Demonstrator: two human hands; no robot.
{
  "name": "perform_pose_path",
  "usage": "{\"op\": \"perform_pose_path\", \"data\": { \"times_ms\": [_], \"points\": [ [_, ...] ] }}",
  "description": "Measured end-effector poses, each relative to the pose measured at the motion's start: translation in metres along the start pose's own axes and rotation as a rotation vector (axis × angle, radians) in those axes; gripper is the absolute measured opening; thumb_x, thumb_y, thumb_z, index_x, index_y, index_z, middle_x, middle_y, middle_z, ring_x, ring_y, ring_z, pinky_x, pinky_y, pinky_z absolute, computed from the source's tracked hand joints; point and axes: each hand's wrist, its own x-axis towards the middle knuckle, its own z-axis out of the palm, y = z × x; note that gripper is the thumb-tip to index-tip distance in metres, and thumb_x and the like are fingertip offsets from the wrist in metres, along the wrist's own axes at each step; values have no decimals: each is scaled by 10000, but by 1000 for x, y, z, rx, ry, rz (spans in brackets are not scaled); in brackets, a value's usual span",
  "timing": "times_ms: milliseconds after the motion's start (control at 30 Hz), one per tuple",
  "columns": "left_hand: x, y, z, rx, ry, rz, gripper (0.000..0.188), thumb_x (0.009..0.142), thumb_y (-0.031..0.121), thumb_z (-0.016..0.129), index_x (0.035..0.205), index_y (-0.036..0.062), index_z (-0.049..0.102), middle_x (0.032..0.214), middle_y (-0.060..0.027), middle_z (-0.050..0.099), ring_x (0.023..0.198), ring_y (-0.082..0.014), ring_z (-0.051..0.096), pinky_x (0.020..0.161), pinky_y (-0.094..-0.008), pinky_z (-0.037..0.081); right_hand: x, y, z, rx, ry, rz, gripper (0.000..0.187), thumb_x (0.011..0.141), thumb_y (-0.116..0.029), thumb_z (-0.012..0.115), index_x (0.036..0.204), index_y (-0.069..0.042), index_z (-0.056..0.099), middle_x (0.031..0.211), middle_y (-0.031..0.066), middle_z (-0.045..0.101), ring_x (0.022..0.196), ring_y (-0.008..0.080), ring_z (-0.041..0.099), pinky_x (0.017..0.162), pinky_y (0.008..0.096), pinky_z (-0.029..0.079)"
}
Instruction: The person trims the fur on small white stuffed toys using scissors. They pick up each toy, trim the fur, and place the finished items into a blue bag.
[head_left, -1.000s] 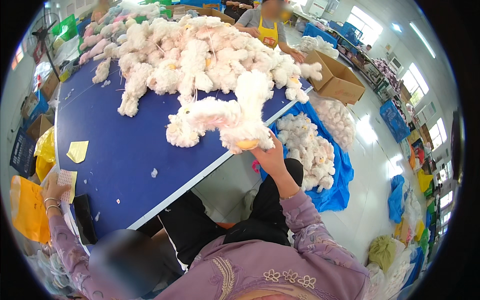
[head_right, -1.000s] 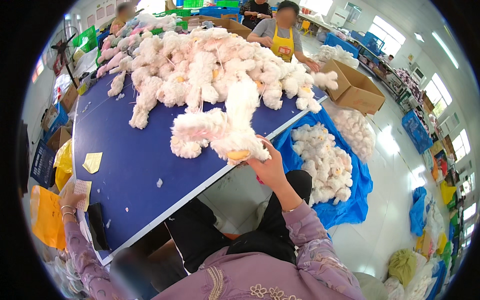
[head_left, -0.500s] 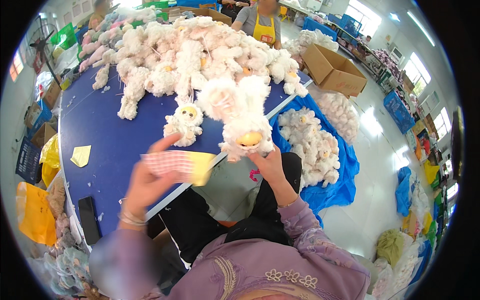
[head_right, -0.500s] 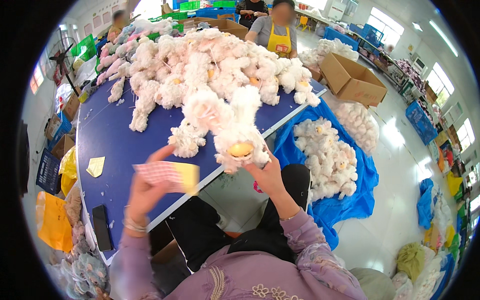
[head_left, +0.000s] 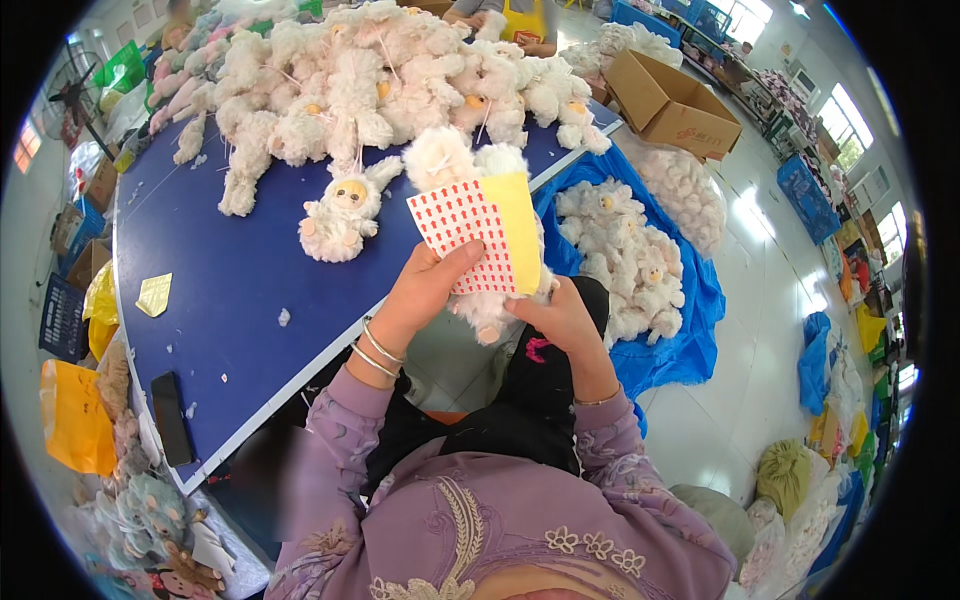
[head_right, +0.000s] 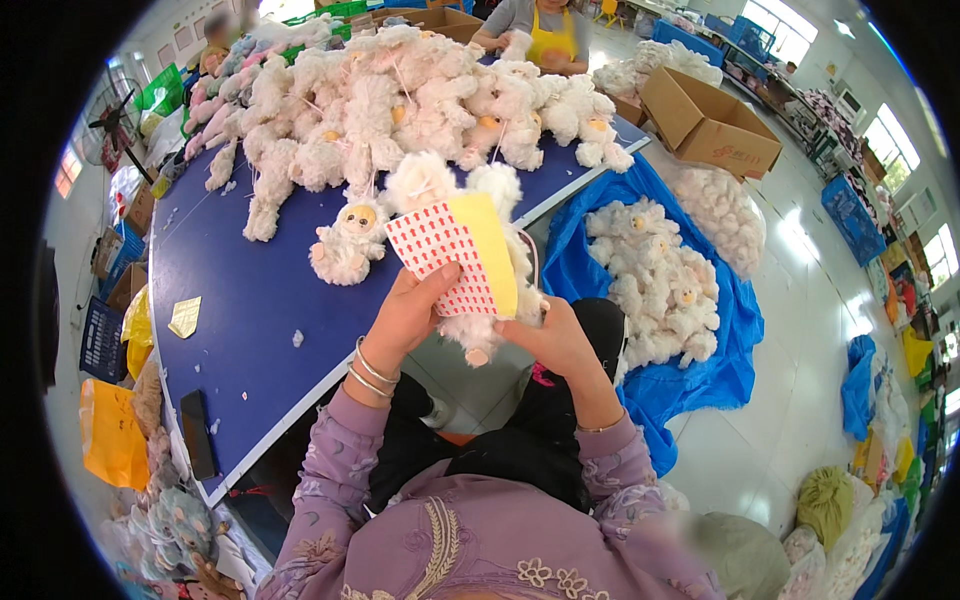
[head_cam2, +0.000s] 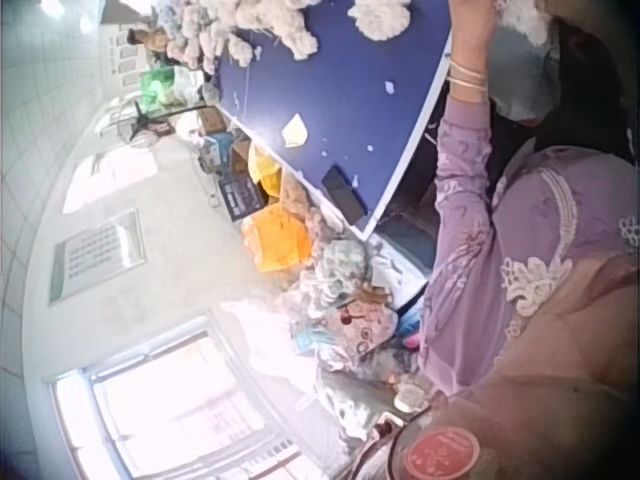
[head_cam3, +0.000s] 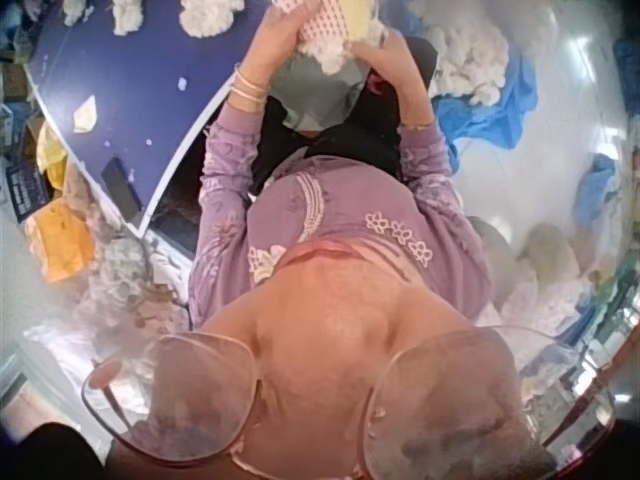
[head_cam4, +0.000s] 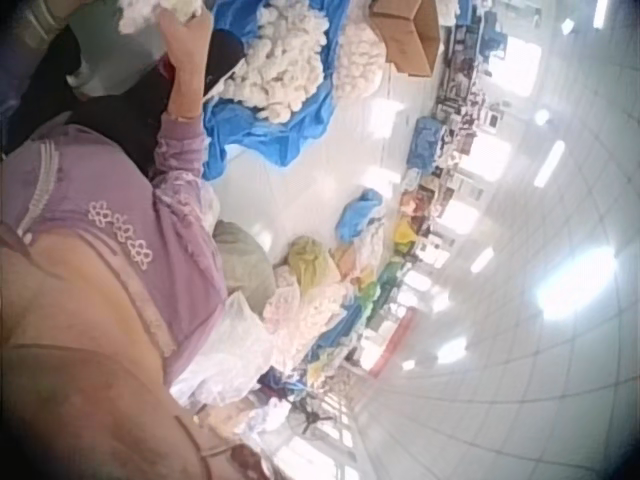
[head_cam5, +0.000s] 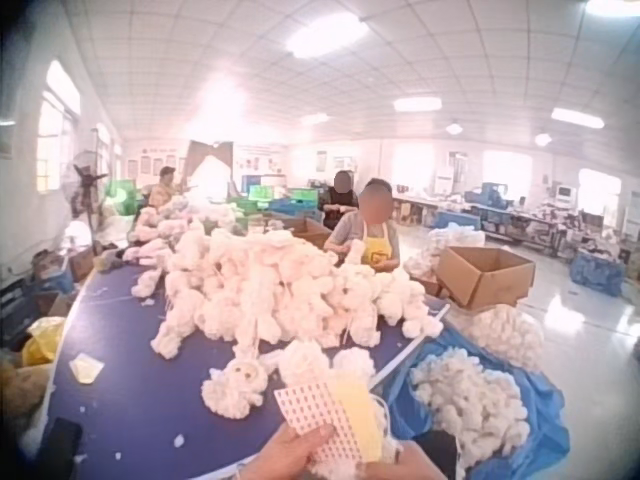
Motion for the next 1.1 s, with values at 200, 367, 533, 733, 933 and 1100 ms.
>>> {"op": "perform_pose_path", "data": {
  "times_ms": [200,367,533,733,933,1100],
  "points": [
    [10,-6,6,-6,-31,-30,268,942,213,582,1068,-13,650,956,-36,679,832,-67,625,686,-225,507,-1,18,-18,-76,-76,18,327,770,-145,736,1061,-14,665,955,49,685,858,93,615,743,263,485],
    [15,-2,24,70,50,54,250,931,208,596,1001,-20,670,871,-32,685,741,-61,626,643,-219,506,2,28,-4,51,36,-137,388,783,-161,750,1118,-5,633,1013,57,681,895,107,617,761,274,495],
    [18,6,23,-28,162,20,277,930,228,599,927,-37,677,830,-47,693,703,-55,629,607,-210,499,0,21,-12,-30,-42,-22,426,785,-126,739,1166,3,599,1070,74,663,911,121,619,789,278,490],
    [5,-3,25,63,74,-44,263,939,205,582,1020,-31,663,890,-75,701,731,-93,662,647,-229,530,0,37,3,-29,98,-307,403,810,-55,688,1187,19,570,1127,81,645,1026,146,595,867,296,475],
    [-20,11,15,218,-32,14,252,934,185,580,1065,-16,656,929,-42,691,791,-89,638,702,-226,508,0,38,6,56,70,-376,320,849,-53,644,1152,29,581,1004,62,679,895,124,632,786,276,502],
    [-36,10,14,439,-148,310,214,923,145,581,1034,-22,656,1019,-86,654,942,-119,594,828,-289,469,1,11,12,578,94,-124,217,880,-63,626,1077,24,606,936,79,682,781,99,651,647,228,507]
  ]
}}
